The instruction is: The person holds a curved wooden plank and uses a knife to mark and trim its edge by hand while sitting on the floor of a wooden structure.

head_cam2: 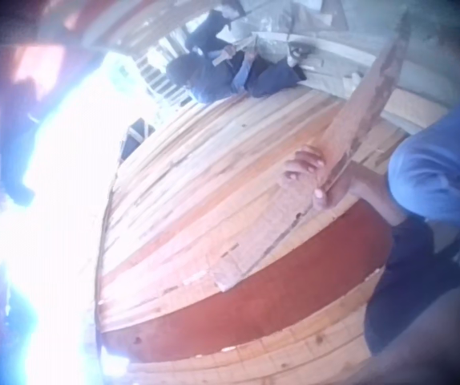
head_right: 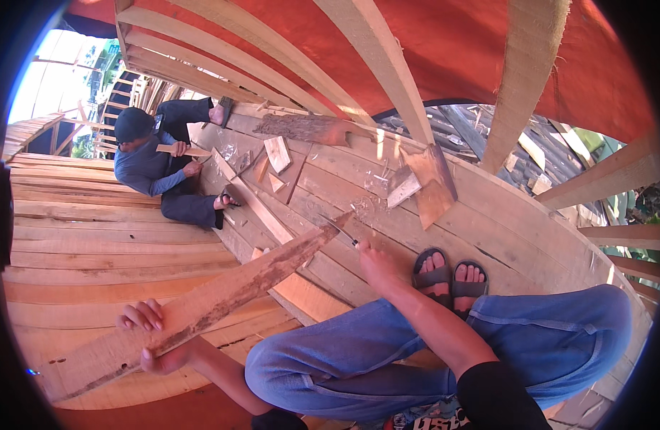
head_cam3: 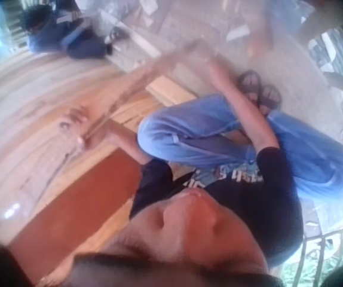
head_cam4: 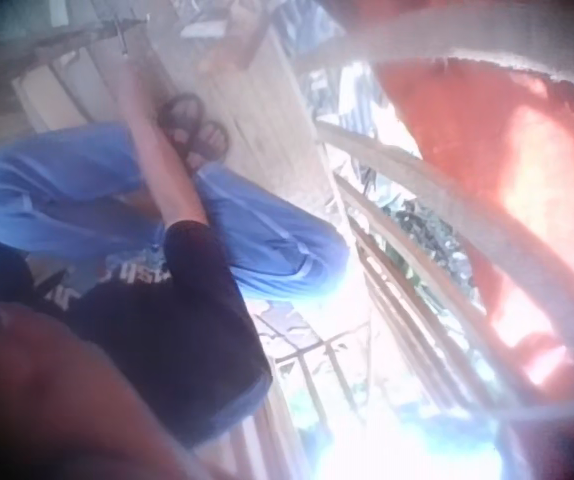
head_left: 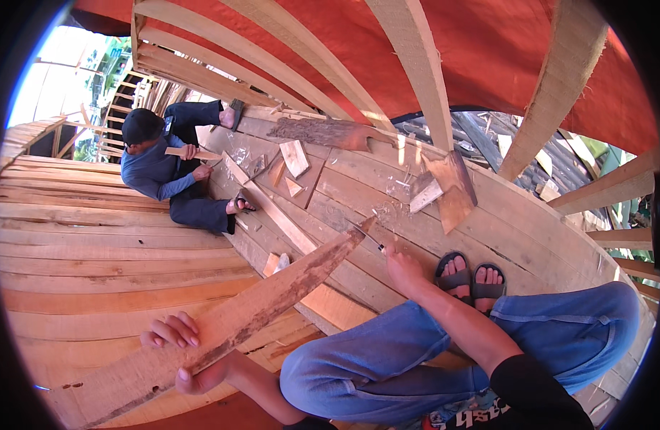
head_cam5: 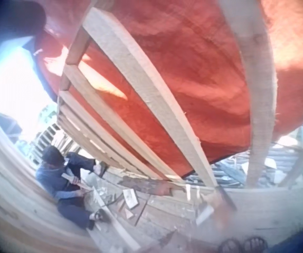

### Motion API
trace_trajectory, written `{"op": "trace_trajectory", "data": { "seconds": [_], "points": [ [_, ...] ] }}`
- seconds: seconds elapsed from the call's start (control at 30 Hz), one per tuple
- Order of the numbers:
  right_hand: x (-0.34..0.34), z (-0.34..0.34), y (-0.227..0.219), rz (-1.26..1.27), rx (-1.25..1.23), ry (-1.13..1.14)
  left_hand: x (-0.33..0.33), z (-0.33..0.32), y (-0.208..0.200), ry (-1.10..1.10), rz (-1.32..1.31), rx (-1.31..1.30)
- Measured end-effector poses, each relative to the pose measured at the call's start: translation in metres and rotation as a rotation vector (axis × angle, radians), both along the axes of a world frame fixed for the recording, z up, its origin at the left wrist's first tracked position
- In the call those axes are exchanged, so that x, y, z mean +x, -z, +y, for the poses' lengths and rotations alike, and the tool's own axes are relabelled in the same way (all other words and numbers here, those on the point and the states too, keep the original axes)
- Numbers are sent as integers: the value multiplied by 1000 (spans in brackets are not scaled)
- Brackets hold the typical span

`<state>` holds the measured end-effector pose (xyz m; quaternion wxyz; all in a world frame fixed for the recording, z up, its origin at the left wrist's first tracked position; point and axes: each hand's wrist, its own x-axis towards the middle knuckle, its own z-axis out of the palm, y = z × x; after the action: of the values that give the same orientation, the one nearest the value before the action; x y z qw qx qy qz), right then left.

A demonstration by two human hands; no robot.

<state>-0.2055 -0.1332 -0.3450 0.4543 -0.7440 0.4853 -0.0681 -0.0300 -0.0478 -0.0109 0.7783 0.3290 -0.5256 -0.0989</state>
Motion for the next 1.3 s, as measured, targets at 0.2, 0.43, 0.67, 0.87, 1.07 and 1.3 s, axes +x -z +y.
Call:
{"op": "trace_trajectory", "data": {
  "seconds": [0.2, 0.43, 0.67, 0.87, 1.07, 1.3],
  "points": [
    [5, 10, -12, -83, -103, 16, -2, -4, 2, -18, -4, -20],
    [9, 13, -39, -59, -108, -47, 8, 4, 4, -36, 4, -13],
    [-3, -5, 13, 54, -73, -47, -4, -7, -2, 4, -25, -24],
    [9, 7, -21, -65, -123, -7, -2, -4, 0, -36, -15, -21],
    [3, -6, -29, -63, -81, -50, 2, 1, 0, -25, -23, -6],
    [-3, -8, 3, 17, 39, 4, -3, -2, 0, -29, -9, -19]
  ]
}}
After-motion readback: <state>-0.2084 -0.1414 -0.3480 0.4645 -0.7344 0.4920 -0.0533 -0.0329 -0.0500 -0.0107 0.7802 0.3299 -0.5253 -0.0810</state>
